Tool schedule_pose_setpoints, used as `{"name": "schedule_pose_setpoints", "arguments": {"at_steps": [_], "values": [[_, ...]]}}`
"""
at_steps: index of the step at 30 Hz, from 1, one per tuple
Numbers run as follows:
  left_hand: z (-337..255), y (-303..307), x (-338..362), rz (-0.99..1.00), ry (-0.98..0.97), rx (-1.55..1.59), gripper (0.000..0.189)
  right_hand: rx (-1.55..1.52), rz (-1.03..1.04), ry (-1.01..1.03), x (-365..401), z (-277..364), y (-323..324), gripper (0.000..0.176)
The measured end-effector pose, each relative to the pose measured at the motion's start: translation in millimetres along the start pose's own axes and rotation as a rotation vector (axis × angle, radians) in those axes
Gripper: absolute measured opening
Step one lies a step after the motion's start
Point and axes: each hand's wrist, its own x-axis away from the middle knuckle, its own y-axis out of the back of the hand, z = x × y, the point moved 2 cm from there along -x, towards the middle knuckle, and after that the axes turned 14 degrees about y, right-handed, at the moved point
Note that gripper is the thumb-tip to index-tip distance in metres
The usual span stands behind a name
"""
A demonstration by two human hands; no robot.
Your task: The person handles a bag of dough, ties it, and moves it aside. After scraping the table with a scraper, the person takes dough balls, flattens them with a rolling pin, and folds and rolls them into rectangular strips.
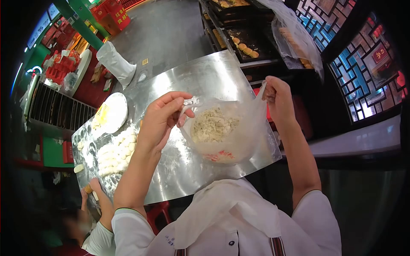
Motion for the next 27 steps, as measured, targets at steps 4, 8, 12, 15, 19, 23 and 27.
{"name": "schedule_pose_setpoints", "arguments": {"at_steps": [4, 8, 12, 15, 19, 23, 27], "values": [[23.7, -50.1, -13.5, 0.063, 0.062, -0.151, 0.026, 0.349, 0.306, 0.128, -4.8, -5.8, -6.5, 0.031], [48.2, -85.2, -51.4, 0.095, 0.018, -0.256, 0.019, 0.624, 0.624, 0.29, 4.7, -7.0, -16.6, 0.024], [45.7, -85.6, -71.8, 0.139, 0.065, -0.379, 0.012, 0.448, 0.332, 0.435, 24.3, -34.0, 1.7, 0.019], [34.1, -89.7, -69.0, 0.115, 0.009, -0.383, 0.012, 0.868, 0.409, 0.707, 54.4, -57.8, 20.9, 0.016], [23.7, -110.6, -55.0, 0.041, -0.055, -0.749, 0.01, 0.481, 0.356, 0.077, 75.9, -75.6, 31.9, 0.019], [41.6, -140.4, -58.3, 0.388, -0.444, -1.028, 0.018, 0.336, 0.181, 0.192, 77.9, -124.1, 28.4, 0.025], [41.7, -122.4, -95.7, 0.159, -0.054, -0.896, 0.015, 0.668, 0.845, 0.026, 69.0, -98.2, 27.3, 0.03]]}}
